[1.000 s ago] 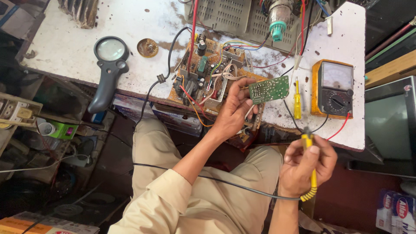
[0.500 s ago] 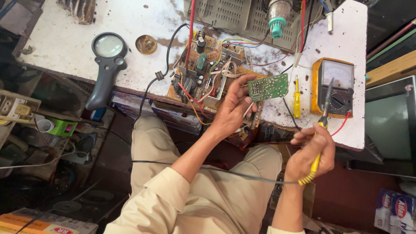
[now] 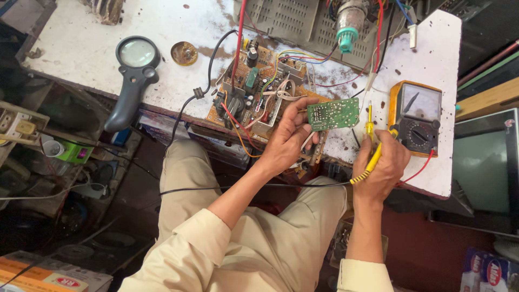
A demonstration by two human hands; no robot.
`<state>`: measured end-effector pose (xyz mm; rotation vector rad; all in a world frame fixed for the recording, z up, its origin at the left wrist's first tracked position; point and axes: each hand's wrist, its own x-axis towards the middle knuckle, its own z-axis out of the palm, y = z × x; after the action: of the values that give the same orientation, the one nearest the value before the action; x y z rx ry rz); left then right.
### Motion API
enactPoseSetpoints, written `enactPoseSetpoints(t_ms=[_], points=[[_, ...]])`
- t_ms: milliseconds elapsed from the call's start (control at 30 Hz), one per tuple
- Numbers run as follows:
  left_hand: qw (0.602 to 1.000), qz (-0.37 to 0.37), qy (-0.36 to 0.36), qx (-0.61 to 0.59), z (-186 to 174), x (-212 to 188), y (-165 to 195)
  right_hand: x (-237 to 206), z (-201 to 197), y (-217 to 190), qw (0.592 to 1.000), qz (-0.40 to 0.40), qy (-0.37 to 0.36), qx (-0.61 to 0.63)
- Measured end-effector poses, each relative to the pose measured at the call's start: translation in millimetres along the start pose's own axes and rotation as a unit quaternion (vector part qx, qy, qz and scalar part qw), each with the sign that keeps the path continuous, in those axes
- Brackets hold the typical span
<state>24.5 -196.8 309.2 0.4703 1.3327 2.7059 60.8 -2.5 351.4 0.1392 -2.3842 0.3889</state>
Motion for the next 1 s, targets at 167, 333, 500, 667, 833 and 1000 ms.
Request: enactPoseSetpoints(t_ms=[167,333,500,667,833,1000], points=[[1.000,-0.007,0.000,0.001,0.7,0.5,0.6,-1.2,7.1,2.4,1.000,0.000,-0.013,-0.009],[1.000,-0.006,-0.001,0.005,0.8,2.0,1.0,-2.6,12.0,5.0,1.000,0.014,-0.004,-0.011],[1.000,-0.013,-0.001,0.009,0.0,3.1,0.7,-10.7,1.8,-5.1,0.994,-0.032,0.098,-0.021],[1.000,-0.014,-0.004,0.010,-0.2,4.8,-0.2,-29.9,-12.3,-25.5,0.962,0.058,0.122,0.238],[1.000,-0.020,0.001,0.017,0.6,3.1,3.6,-46.8,-10.0,-47.3,0.939,0.069,0.086,0.325],[1.000,-0.020,0.000,0.014,1.8,3.4,5.3,-47.1,-5.0,-51.5,0.934,0.070,0.092,0.337]])
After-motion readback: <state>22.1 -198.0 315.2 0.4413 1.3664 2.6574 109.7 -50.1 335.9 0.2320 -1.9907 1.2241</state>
